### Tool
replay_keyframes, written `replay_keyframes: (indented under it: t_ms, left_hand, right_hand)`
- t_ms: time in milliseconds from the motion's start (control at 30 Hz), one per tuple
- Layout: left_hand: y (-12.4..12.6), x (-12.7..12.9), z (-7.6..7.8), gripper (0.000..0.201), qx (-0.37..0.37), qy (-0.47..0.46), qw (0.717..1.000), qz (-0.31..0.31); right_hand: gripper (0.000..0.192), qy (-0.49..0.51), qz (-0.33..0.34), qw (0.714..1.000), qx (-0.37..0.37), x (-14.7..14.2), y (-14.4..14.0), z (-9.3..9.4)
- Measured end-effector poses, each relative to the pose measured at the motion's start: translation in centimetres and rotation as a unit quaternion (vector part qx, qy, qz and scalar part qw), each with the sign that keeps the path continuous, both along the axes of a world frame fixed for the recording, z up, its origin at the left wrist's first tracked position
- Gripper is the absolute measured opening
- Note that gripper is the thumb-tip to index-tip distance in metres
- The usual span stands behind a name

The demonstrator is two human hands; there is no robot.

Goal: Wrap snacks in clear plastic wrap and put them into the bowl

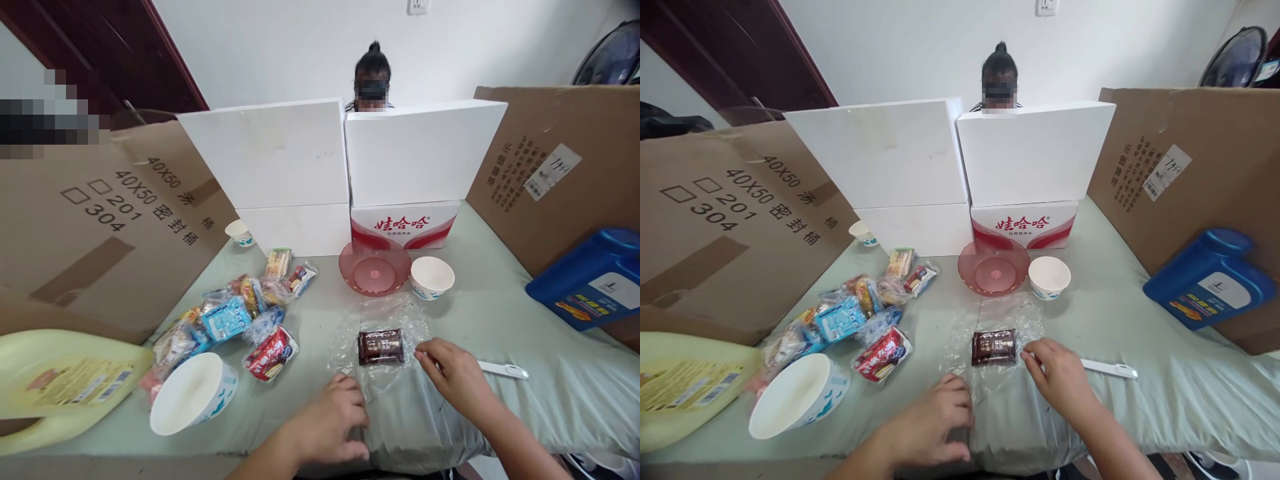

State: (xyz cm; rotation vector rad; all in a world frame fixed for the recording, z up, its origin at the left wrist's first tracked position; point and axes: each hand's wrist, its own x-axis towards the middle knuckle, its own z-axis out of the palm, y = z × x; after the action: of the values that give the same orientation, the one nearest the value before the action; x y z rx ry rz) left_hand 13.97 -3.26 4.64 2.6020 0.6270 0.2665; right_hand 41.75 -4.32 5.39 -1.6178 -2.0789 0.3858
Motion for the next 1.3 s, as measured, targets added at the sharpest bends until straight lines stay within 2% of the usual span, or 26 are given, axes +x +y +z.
replay_keyframes:
  t_ms: [33, 100, 167, 200, 267, 300, 333, 433, 533, 667, 733, 800, 867, 933, 1000, 1033, 1100, 1167, 1233, 1300]
  left_hand:
    - [0.2, 0.5, 0.2, 0.019, -0.02, -0.009, 1.0, -0.002]
    - [1.0, 1.7, 0.2, 0.012, -0.029, -0.047, 0.997, 0.048]
    - [2.2, 2.8, -0.5, 0.013, -0.013, -0.106, 0.981, 0.164]
    - [2.7, 3.1, -1.1, 0.015, -0.002, -0.136, 0.963, 0.233]
    - [3.6, 3.3, -2.8, 0.019, 0.017, -0.174, 0.924, 0.34]
    - [3.9, 3.0, -3.7, 0.022, 0.026, -0.181, 0.913, 0.365]
    - [4.1, 2.7, -4.6, 0.024, 0.033, -0.181, 0.911, 0.369]
    - [3.8, 1.7, -6.6, 0.025, 0.052, -0.172, 0.928, 0.327]
    - [3.2, 1.5, -7.2, 0.022, 0.078, -0.171, 0.933, 0.307]
    - [3.1, 1.9, -6.9, 0.022, 0.095, -0.159, 0.934, 0.306]
    - [3.1, 2.0, -6.7, 0.022, 0.097, -0.154, 0.936, 0.303]
    - [3.2, 1.9, -6.6, 0.023, 0.101, -0.152, 0.937, 0.299]
    - [3.2, 1.9, -6.6, 0.024, 0.102, -0.146, 0.939, 0.295]
    - [3.2, 1.9, -6.6, 0.023, 0.1, -0.137, 0.941, 0.293]
    - [3.3, 2.0, -6.5, 0.021, 0.096, -0.129, 0.941, 0.297]
    - [3.3, 2.0, -6.5, 0.02, 0.094, -0.126, 0.941, 0.298]
    - [3.3, 1.9, -6.5, 0.019, 0.09, -0.124, 0.942, 0.299]
    - [3.4, 1.8, -6.6, 0.019, 0.087, -0.126, 0.943, 0.295]
    - [3.4, 1.7, -6.7, 0.019, 0.084, -0.128, 0.944, 0.292]
    - [3.4, 1.6, -6.7, 0.019, 0.078, -0.13, 0.945, 0.29]
  right_hand:
    - [0.027, 0.004, -0.002, 0.999, 0.037, -0.6, 0.6, 0.3]
    - [0.023, -0.002, 0.03, 0.996, 0.078, -2.1, 2.2, 0.6]
    - [0.016, -0.041, 0.076, 0.995, 0.05, -4.1, 3.9, 0.4]
    - [0.014, -0.068, 0.092, 0.993, 0.022, -5.0, 4.6, 0.1]
    - [0.029, -0.117, 0.107, 0.987, -0.027, -6.5, 5.4, -0.8]
    - [0.041, -0.134, 0.111, 0.984, -0.042, -7.0, 5.5, -1.2]
    - [0.05, -0.145, 0.114, 0.982, -0.049, -7.2, 5.5, -1.5]
    - [0.064, -0.16, 0.129, 0.976, -0.074, -6.8, 4.7, -1.6]
    - [0.063, -0.107, 0.176, 0.97, -0.128, -5.5, 4.2, -0.5]
    - [0.044, 0.073, 0.201, 0.954, -0.21, -3.3, 5.5, 0.8]
    - [0.041, 0.197, 0.187, 0.93, -0.249, -2.1, 6.5, 1.0]
    - [0.041, 0.33, 0.153, 0.896, -0.253, -1.1, 7.8, 1.3]
    - [0.043, 0.414, 0.11, 0.879, -0.209, -0.6, 9.6, 2.2]
    - [0.042, 0.394, 0.07, 0.908, -0.121, -0.9, 11.9, 3.6]
    - [0.04, 0.273, 0.034, 0.961, -0.013, -1.9, 14.8, 5.0]
    - [0.04, 0.245, 0.021, 0.969, 0.007, -2.5, 16.3, 5.6]
    - [0.044, 0.192, 0.006, 0.981, 0.025, -3.7, 18.9, 6.5]
    - [0.048, 0.136, 0.01, 0.991, 0.012, -4.8, 20.3, 6.7]
    - [0.045, 0.07, 0.018, 0.997, -0.006, -5.5, 20.1, 6.6]
    - [0.033, 0.01, 0.013, 1.0, -0.026, -5.7, 18.1, 6.2]
